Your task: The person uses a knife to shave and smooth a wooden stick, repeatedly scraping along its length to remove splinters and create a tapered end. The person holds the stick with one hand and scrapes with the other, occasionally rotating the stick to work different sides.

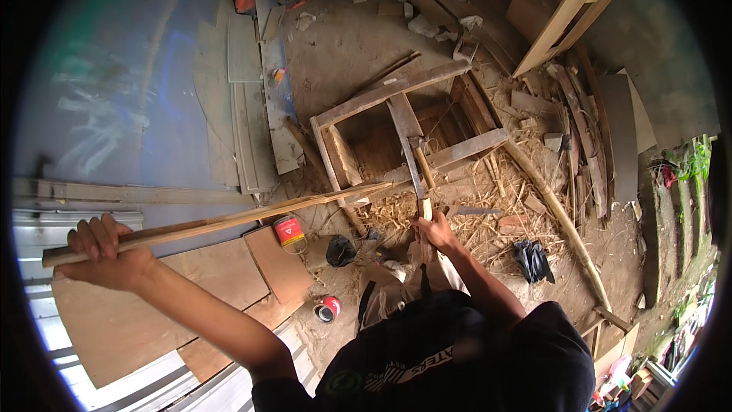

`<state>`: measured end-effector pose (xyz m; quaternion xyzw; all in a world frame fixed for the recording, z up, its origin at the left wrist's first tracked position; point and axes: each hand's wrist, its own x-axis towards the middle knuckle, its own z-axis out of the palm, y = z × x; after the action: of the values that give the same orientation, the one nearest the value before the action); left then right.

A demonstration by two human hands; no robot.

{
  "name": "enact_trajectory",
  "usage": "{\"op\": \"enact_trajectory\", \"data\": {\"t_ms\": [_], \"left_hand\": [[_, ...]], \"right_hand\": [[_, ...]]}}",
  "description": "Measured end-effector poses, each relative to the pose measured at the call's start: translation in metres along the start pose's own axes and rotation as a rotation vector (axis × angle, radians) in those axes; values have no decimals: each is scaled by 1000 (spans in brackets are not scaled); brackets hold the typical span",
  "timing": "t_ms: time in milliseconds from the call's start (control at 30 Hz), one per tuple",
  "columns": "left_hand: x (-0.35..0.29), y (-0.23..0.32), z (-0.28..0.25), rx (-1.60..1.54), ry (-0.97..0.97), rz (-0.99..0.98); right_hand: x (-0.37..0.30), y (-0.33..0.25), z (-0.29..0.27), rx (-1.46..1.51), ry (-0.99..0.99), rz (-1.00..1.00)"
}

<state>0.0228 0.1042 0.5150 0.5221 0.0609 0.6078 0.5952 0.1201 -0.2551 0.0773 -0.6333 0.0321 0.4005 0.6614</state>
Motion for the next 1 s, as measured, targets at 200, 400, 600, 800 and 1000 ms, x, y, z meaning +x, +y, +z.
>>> {"op": "enact_trajectory", "data": {"t_ms": [200,400,600,800,1000], "left_hand": [[-34,8,23,174,85,61],[-50,16,32,-245,-434,24],[-76,36,42,-177,-529,-185],[-90,53,33,-58,-628,-114],[-78,54,39,83,-634,-22]], "right_hand": [[-53,-75,26,96,-229,-211],[-81,-148,99,199,60,-212],[-106,-231,152,364,-176,-600],[-157,-324,183,-180,27,-1130],[-208,-379,203,-293,67,-1375]]}}
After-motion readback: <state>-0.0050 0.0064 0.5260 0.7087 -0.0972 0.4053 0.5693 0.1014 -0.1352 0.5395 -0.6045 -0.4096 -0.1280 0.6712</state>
